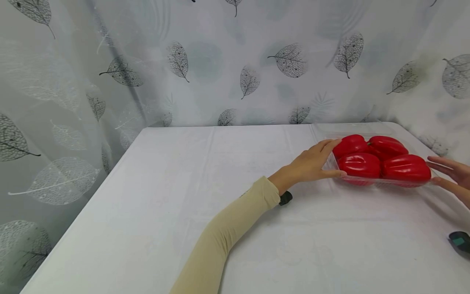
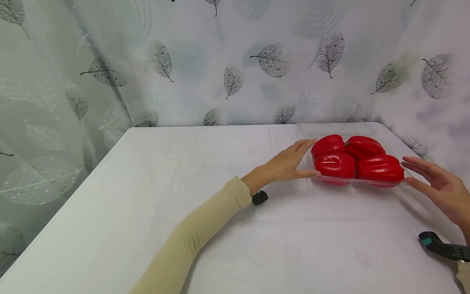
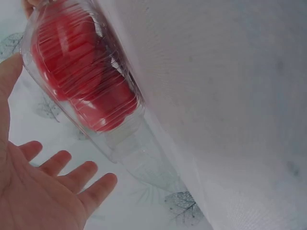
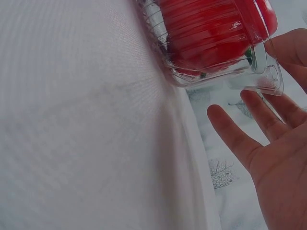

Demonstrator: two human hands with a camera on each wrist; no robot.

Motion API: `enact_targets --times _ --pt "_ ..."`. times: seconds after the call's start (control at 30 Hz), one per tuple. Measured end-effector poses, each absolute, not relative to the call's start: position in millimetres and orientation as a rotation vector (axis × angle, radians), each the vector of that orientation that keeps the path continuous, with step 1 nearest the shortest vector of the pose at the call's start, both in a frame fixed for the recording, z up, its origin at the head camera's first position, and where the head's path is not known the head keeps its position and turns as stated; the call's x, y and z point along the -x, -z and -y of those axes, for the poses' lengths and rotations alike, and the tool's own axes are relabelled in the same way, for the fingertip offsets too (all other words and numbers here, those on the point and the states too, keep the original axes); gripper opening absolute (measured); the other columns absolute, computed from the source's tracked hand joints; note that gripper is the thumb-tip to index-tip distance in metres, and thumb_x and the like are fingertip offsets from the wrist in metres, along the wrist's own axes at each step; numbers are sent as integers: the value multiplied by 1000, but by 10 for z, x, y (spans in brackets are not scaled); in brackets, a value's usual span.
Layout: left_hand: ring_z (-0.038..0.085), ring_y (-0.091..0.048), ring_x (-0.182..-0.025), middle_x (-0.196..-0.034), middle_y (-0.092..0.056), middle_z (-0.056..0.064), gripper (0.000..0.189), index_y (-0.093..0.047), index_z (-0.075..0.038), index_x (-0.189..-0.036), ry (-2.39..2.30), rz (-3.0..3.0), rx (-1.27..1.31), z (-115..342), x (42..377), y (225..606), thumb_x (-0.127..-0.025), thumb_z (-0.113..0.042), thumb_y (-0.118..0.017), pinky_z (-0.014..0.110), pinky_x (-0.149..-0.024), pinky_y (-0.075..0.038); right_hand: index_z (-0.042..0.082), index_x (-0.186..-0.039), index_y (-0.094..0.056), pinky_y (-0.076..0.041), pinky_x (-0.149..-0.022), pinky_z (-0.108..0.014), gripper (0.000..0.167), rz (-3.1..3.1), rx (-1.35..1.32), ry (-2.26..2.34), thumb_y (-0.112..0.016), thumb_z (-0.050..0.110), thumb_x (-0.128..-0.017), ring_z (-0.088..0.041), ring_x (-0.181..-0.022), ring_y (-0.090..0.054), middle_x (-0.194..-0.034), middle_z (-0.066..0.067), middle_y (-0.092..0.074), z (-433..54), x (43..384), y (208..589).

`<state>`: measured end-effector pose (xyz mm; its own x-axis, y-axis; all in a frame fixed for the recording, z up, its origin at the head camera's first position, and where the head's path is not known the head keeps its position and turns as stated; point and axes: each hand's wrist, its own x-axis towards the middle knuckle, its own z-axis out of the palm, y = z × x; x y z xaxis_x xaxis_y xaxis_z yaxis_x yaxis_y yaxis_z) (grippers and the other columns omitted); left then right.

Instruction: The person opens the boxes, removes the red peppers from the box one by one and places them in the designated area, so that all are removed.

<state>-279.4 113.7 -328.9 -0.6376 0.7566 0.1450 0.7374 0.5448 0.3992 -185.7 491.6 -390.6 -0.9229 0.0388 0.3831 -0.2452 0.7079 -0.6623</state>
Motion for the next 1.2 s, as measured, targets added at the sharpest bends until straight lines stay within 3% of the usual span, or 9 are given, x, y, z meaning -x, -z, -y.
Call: enact_targets --times 0.23,0.5,0.73,1.2 --pt "4 -22 -143 -159 -20 -7 87 -14 -23 -156 -690 -2690 -1370 -1154 2789 3273 -91 -50 -63 17 -110 -29 18 -153 -34 -32 -77 6 60 2540 -184 -1073 -52 1 -98 11 -135 -29 -145 28 -37 -4931 1837 3893" --pt "4 -25 -141 -158 -22 -5 75 -28 -26 -153 -775 -2584 -1439 -1171 2790 3283 -91 -39 -67 13 -103 -36 19 -153 -33 -28 -79 6 57 2600 -153 -990 -51 7 -100 7 -140 -23 -148 26 -33 -4890 1795 3863" --pt "4 -27 -139 -155 -27 -1 72 -31 -21 -152 -831 -2503 -1505 -1199 2790 3280 -91 -30 -69 10 -100 -37 19 -153 -34 -26 -89 3 56 2590 -161 -966 -50 7 -100 8 -140 -22 -149 26 -33 -4899 1780 3876" --pt "-2 -30 -134 -151 -30 -7 69 -31 -24 -151 -792 -2445 -1487 -1325 2752 3259 -93 -34 -66 8 -97 -37 20 -152 -36 -23 -94 2 54 2588 -112 -982 -51 11 -101 6 -141 -20 -150 26 -31 -4883 1771 3877"
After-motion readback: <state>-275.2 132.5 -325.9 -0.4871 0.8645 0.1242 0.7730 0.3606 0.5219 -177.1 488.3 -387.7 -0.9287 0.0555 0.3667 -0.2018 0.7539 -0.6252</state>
